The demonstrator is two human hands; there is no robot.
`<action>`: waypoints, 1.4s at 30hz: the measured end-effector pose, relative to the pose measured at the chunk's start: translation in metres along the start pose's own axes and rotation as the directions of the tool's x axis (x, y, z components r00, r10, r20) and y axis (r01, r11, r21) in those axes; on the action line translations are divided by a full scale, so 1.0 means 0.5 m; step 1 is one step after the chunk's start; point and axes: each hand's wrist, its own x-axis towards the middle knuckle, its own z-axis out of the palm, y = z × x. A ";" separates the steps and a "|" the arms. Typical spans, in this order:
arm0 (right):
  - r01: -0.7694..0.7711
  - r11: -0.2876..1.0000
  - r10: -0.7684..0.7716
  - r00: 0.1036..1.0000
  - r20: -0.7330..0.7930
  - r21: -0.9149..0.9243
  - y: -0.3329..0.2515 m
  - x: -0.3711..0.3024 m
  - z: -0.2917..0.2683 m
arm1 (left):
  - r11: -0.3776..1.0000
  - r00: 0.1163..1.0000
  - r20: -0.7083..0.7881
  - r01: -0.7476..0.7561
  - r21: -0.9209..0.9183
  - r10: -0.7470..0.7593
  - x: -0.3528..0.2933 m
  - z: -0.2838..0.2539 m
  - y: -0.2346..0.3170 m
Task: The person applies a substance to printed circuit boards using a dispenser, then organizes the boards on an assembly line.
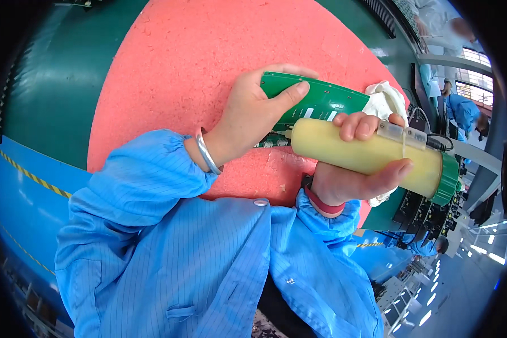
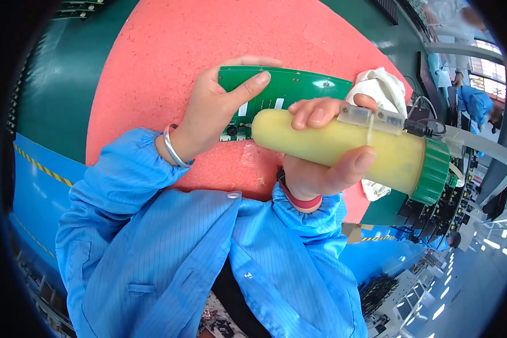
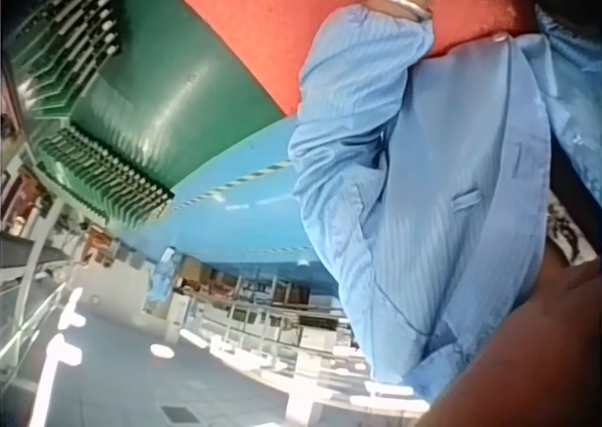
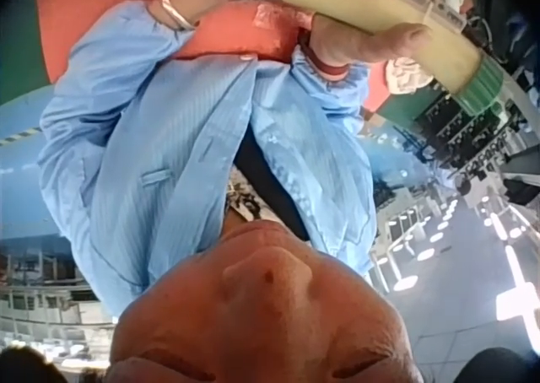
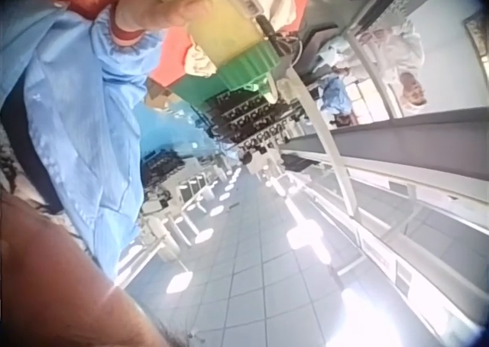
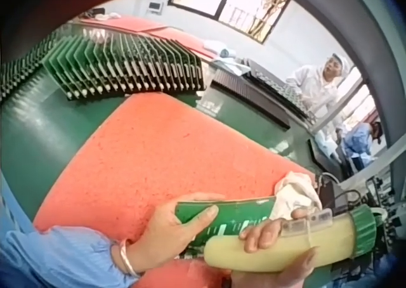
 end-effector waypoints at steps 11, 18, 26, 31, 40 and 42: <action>-0.008 1.000 0.008 0.999 -0.052 -0.017 -0.013 0.005 0.002 | 0.980 0.994 0.047 0.107 -0.170 -0.100 0.000 -0.003 0.011; -0.032 0.999 0.032 0.999 -0.015 0.010 0.004 0.013 0.023 | 0.984 0.994 0.075 0.096 -0.151 -0.085 0.005 -0.007 0.005; -0.023 1.000 0.023 1.000 -0.021 0.008 0.012 0.009 0.022 | 0.978 0.992 0.073 0.113 -0.176 -0.101 0.002 -0.007 0.007; -0.037 0.998 0.039 0.998 -0.052 0.043 0.004 0.003 0.009 | 0.975 0.992 0.071 0.119 -0.188 -0.108 0.003 -0.008 0.008; -0.025 1.000 0.025 1.000 0.010 0.010 0.013 -0.005 0.017 | 0.970 0.991 0.066 0.131 -0.203 -0.120 0.004 -0.008 0.012; -0.013 1.000 0.013 1.000 0.012 0.003 0.014 -0.006 0.015 | 0.969 0.989 0.072 0.144 -0.202 -0.132 0.005 -0.006 0.015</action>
